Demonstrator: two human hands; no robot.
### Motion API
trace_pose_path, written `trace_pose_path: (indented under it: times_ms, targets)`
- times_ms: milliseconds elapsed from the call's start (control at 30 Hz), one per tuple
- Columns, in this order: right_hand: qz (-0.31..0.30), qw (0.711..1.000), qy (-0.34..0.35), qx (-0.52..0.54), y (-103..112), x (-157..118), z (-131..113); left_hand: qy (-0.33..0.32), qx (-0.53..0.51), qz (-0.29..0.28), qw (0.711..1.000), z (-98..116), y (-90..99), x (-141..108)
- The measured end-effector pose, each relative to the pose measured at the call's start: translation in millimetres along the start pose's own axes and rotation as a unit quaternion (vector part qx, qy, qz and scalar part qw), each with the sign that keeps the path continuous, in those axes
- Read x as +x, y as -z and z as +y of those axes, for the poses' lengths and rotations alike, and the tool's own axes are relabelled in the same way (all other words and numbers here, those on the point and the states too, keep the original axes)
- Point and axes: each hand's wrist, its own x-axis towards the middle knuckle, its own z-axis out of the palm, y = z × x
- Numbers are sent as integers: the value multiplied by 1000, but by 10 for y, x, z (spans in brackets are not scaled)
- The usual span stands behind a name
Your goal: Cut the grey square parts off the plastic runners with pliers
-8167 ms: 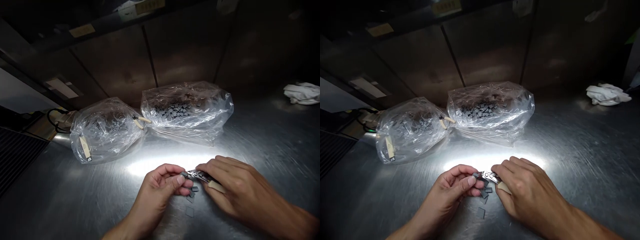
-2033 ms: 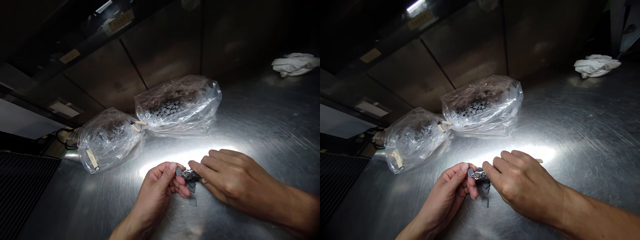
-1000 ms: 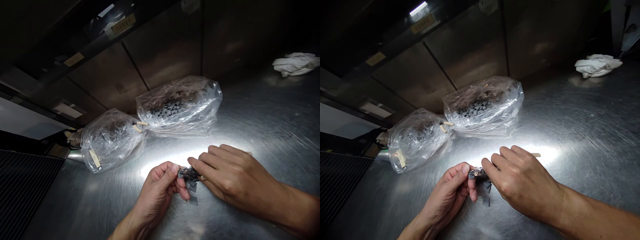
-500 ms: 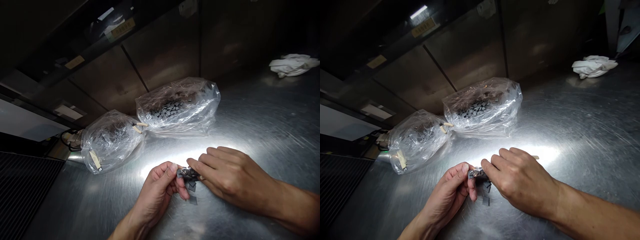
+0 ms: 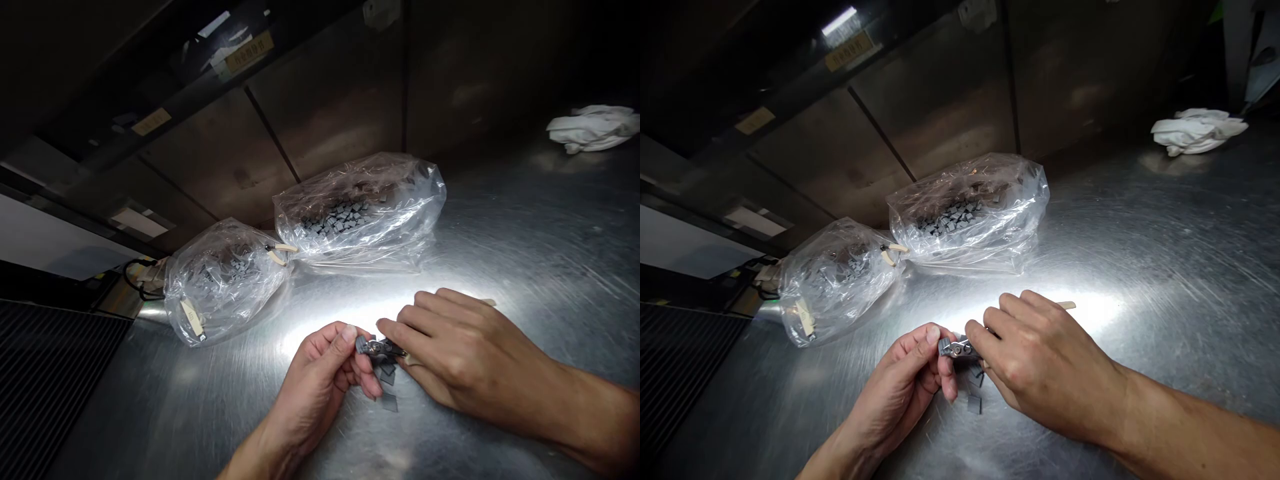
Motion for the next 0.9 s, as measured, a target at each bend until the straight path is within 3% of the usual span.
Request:
trace_pose_path:
  times_ms: [900]
  targets:
    - [-18,1000,12,-22,37,-15,4,-6,13,7,1000,-11,-7,-11]
